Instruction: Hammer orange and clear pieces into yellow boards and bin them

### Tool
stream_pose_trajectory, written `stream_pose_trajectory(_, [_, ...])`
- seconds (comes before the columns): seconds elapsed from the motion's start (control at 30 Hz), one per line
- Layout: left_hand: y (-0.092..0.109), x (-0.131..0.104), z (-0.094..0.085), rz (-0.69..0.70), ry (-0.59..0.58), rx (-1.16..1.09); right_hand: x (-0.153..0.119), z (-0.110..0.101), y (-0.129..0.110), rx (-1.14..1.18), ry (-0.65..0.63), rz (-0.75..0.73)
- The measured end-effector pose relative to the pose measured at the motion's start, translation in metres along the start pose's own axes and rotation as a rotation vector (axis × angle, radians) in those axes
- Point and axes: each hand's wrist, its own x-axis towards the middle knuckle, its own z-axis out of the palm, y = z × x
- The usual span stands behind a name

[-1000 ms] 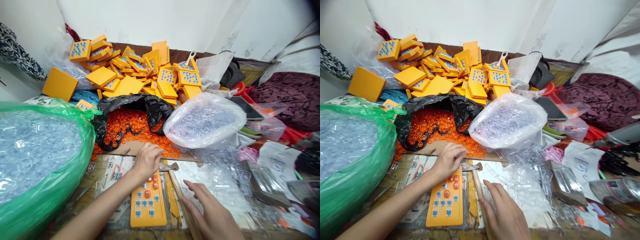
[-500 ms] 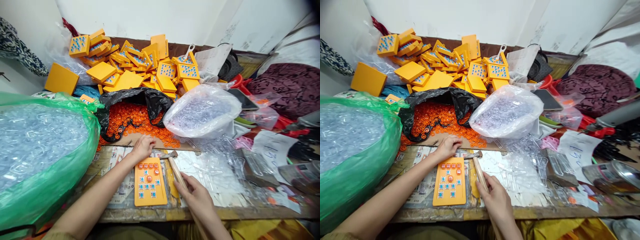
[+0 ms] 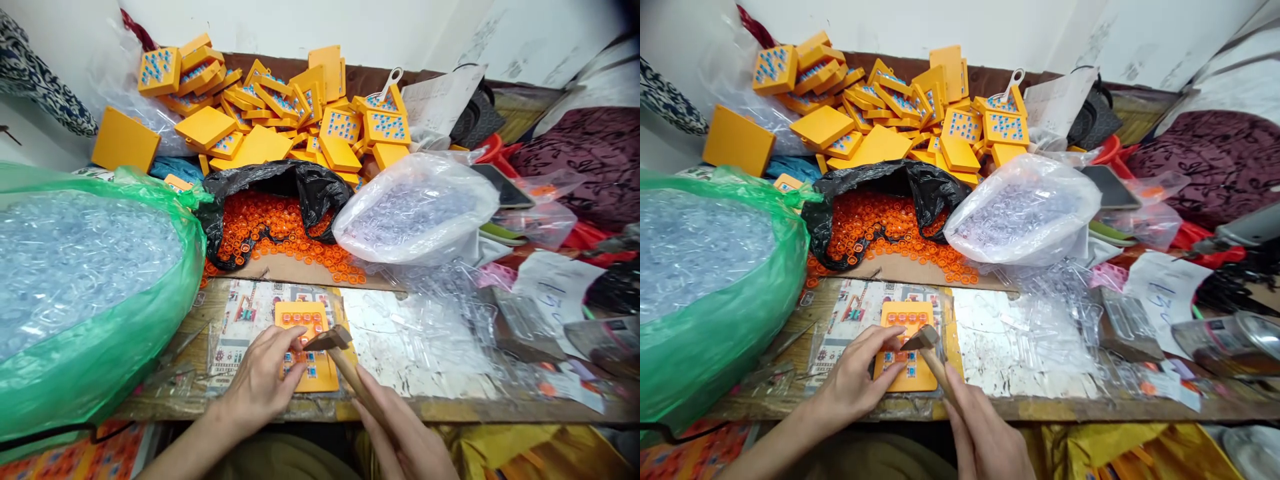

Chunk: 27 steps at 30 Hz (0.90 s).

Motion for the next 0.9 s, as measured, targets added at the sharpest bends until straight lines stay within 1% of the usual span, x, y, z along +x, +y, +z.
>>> stream_pose_trajectory(0.17, [-0.006, -0.005, 0.005, 0.003, 0.036, 0.0, -0.002, 0.005, -0.005, -0.049, -0.029, -0.01])
stream_pose_trajectory(0.23, [-0.007, -0.005, 0.007, -0.002, 0.065, -0.008, -0.002, 0.002, -0.005, -0.06, 0.009, -0.046])
stream_pose_trajectory(0.33, [-0.008, -0.006, 0.01, -0.082, 0.097, -0.05, 0.0, -0.003, -0.006, -0.119, 0.024, -0.127])
stream_pose_trajectory(0.4, [-0.007, -0.007, 0.012, -0.164, 0.098, -0.095, 0.0, -0.003, -0.007, -0.12, -0.01, -0.135])
stream_pose_trajectory(0.47, [-0.006, -0.007, 0.01, -0.235, 0.078, -0.136, -0.001, 0.001, -0.007, -0.048, 0.002, -0.054])
stream_pose_trajectory(0.53, [-0.007, -0.002, 0.005, -0.275, 0.055, -0.146, -0.004, 0.006, -0.005, 0.06, 0.081, 0.098])
stream_pose_trajectory(0.57, [-0.009, 0.003, 0.0, -0.277, 0.054, -0.126, -0.005, 0.01, -0.003, 0.116, 0.123, 0.197])
stream_pose_trajectory(0.63, [-0.018, 0.021, -0.011, -0.247, 0.094, 0.0, -0.006, 0.016, 0.001, 0.232, 0.2, 0.43])
stream_pose_trajectory(0.7, [-0.034, 0.049, -0.021, -0.201, 0.166, 0.192, -0.005, 0.022, 0.006, 0.364, 0.253, 0.652])
stream_pose_trajectory(0.73, [-0.043, 0.065, -0.024, -0.205, 0.187, 0.24, -0.004, 0.025, 0.008, 0.429, 0.284, 0.733])
stream_pose_trajectory(0.8, [-0.061, 0.097, -0.027, -0.212, 0.187, 0.289, -0.001, 0.029, 0.01, 0.54, 0.334, 0.803])
stream_pose_trajectory(0.87, [-0.074, 0.122, -0.025, -0.219, 0.153, 0.321, 0.0, 0.032, 0.012, 0.601, 0.355, 0.804])
stream_pose_trajectory(0.9, [-0.078, 0.131, -0.024, -0.222, 0.132, 0.334, 0.001, 0.034, 0.012, 0.622, 0.356, 0.8])
